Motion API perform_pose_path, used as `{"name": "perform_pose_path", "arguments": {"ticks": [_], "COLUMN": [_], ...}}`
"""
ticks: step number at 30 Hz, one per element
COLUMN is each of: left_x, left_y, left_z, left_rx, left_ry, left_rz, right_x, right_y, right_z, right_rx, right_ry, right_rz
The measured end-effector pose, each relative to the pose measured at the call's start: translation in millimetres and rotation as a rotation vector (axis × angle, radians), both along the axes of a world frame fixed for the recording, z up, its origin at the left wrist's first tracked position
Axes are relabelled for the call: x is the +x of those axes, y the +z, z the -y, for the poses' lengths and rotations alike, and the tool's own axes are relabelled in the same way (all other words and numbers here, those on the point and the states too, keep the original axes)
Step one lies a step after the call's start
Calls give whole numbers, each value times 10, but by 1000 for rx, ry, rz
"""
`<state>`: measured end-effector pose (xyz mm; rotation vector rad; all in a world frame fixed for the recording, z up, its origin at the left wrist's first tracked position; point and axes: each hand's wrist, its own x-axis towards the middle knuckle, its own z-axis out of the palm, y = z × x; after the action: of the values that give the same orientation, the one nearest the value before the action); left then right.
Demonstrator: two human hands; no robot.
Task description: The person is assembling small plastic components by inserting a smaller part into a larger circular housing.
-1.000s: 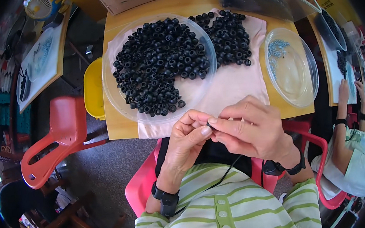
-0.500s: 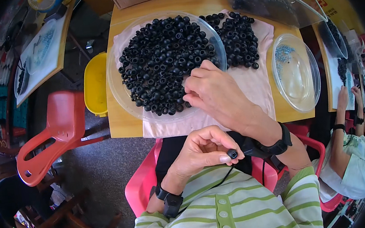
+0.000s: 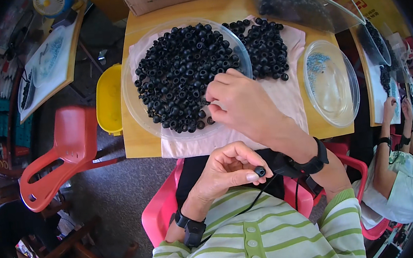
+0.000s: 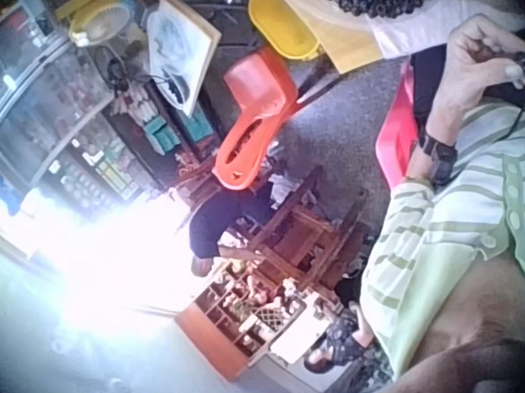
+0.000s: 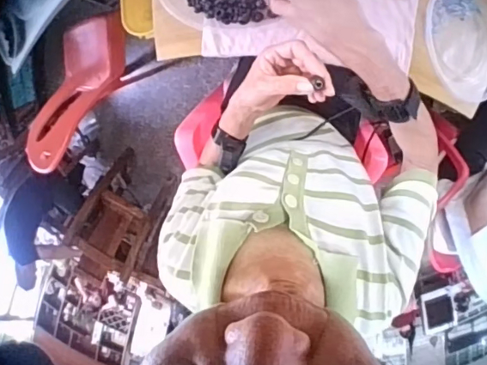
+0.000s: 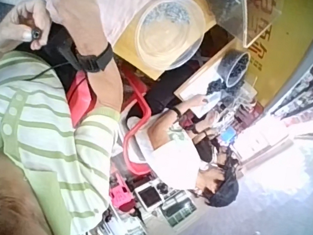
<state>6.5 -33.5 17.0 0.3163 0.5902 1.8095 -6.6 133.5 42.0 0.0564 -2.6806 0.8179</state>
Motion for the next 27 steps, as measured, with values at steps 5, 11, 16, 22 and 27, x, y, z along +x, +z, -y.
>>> {"name": "perform_pose_path", "arguments": {"ticks": [5, 11, 16, 22, 27], "left_x": [30, 68, 116, 144, 147], "left_y": [12, -25, -23, -27, -11], "left_z": [-35, -121, -181, -191, -218], "left_rx": [-55, -67, -112, -139, -163], "left_ry": [16, -6, -20, 8, 27], "left_rz": [-21, -32, -44, -59, -109], "right_x": [448, 928, 1002, 1071, 1049], "right_y": [274, 1, -7, -107, -144], "right_z": [-233, -502, -516, -559, -582], "right_rx": [67, 72, -3, -91, -79], "right_ry": [-134, -335, -364, -355, -268], "right_rz": [-60, 48, 84, 42, -41]}}
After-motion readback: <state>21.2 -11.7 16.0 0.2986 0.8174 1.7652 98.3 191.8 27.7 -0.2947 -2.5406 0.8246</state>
